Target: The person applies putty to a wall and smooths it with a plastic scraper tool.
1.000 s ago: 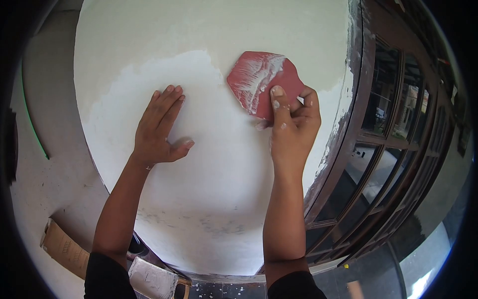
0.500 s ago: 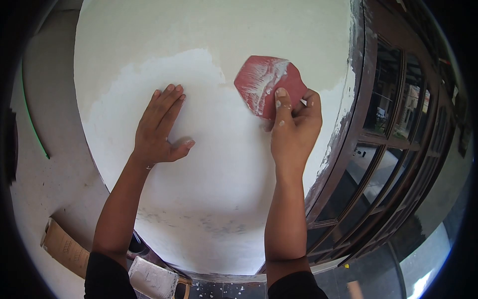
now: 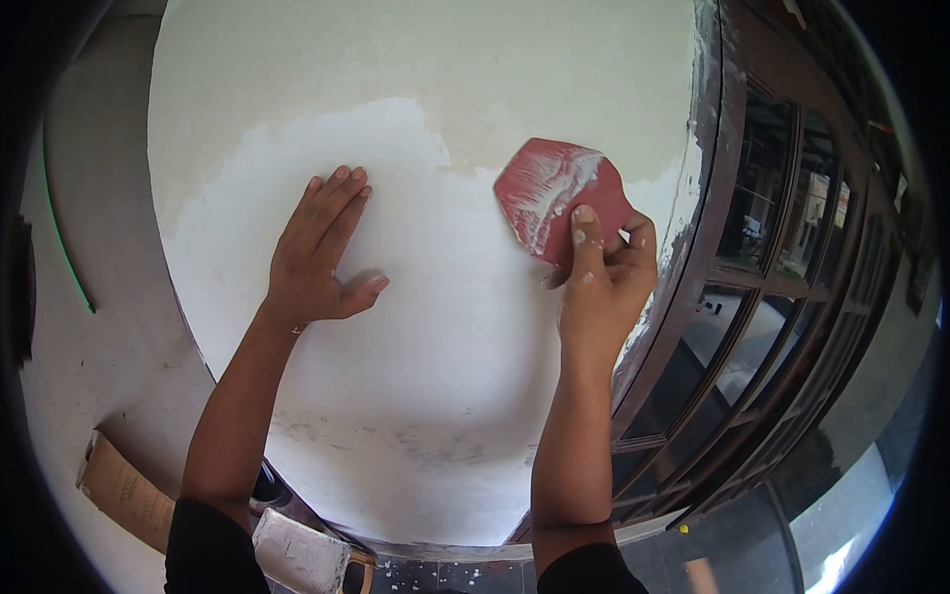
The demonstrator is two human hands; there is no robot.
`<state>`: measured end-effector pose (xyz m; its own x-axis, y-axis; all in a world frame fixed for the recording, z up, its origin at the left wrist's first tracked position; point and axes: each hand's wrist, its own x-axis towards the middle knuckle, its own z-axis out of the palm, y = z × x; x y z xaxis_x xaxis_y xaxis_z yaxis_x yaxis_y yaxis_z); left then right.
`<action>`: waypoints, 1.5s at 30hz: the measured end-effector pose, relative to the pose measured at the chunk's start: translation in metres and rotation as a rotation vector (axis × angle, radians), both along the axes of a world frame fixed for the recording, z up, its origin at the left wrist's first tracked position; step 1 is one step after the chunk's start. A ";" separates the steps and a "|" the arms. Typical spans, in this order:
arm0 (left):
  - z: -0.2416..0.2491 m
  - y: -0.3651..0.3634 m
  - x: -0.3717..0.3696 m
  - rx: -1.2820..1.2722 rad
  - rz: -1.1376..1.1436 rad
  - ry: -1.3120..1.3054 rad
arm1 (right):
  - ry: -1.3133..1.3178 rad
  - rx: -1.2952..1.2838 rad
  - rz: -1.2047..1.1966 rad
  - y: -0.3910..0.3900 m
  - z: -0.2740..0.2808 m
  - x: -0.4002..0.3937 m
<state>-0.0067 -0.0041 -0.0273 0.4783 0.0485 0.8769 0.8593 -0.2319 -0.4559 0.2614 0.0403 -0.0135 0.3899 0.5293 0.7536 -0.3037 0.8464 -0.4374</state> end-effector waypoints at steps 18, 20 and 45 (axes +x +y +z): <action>-0.001 0.001 0.000 -0.011 0.025 -0.002 | -0.985 0.571 -1.290 0.018 0.006 -0.028; -0.001 0.003 0.000 -0.004 0.028 0.001 | -1.025 0.587 -1.348 0.016 0.007 -0.026; -0.001 0.000 -0.001 -0.013 -0.004 0.006 | -0.176 -0.079 -0.193 0.005 0.015 -0.003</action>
<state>-0.0080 -0.0046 -0.0282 0.4837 0.0577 0.8733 0.8556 -0.2411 -0.4580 0.2587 0.0455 0.0017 0.3558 0.5173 0.7783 -0.0533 0.8427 -0.5357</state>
